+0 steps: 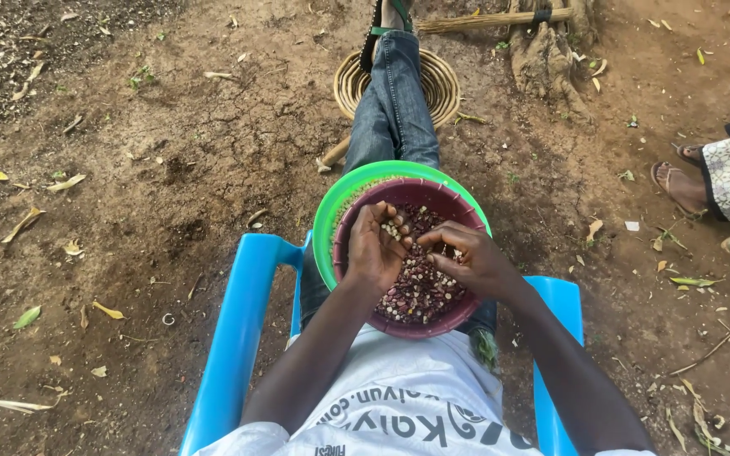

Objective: A person sits on a chair and manually sorts maize and beans in a plastic bowl.

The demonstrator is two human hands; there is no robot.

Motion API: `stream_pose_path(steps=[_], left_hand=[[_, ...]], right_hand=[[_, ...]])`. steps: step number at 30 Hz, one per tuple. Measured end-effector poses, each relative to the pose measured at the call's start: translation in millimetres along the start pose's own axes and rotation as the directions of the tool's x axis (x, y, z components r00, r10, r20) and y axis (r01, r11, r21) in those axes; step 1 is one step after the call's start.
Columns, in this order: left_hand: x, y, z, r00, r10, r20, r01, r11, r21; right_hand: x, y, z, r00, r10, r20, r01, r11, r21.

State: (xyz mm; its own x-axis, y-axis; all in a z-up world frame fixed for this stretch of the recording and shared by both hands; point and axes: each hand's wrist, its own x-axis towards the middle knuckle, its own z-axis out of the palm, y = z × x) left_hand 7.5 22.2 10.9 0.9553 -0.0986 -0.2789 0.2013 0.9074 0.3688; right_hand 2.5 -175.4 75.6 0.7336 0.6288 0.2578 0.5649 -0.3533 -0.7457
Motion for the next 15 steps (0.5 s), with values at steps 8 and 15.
stream_pose_path(steps=[8,15], left_hand=[[3.6,-0.8,-1.5,1.000,0.016,-0.014,-0.016,1.000,-0.011],[4.0,1.0,-1.5,1.000,0.005,-0.020,-0.005,1.000,-0.015]], right_hand=[[1.9,1.7,7.3,0.998,-0.025,-0.063,0.023,0.999,-0.041],[-14.3,28.3,1.7,0.994,-0.010,0.112,0.049,0.936,-0.347]])
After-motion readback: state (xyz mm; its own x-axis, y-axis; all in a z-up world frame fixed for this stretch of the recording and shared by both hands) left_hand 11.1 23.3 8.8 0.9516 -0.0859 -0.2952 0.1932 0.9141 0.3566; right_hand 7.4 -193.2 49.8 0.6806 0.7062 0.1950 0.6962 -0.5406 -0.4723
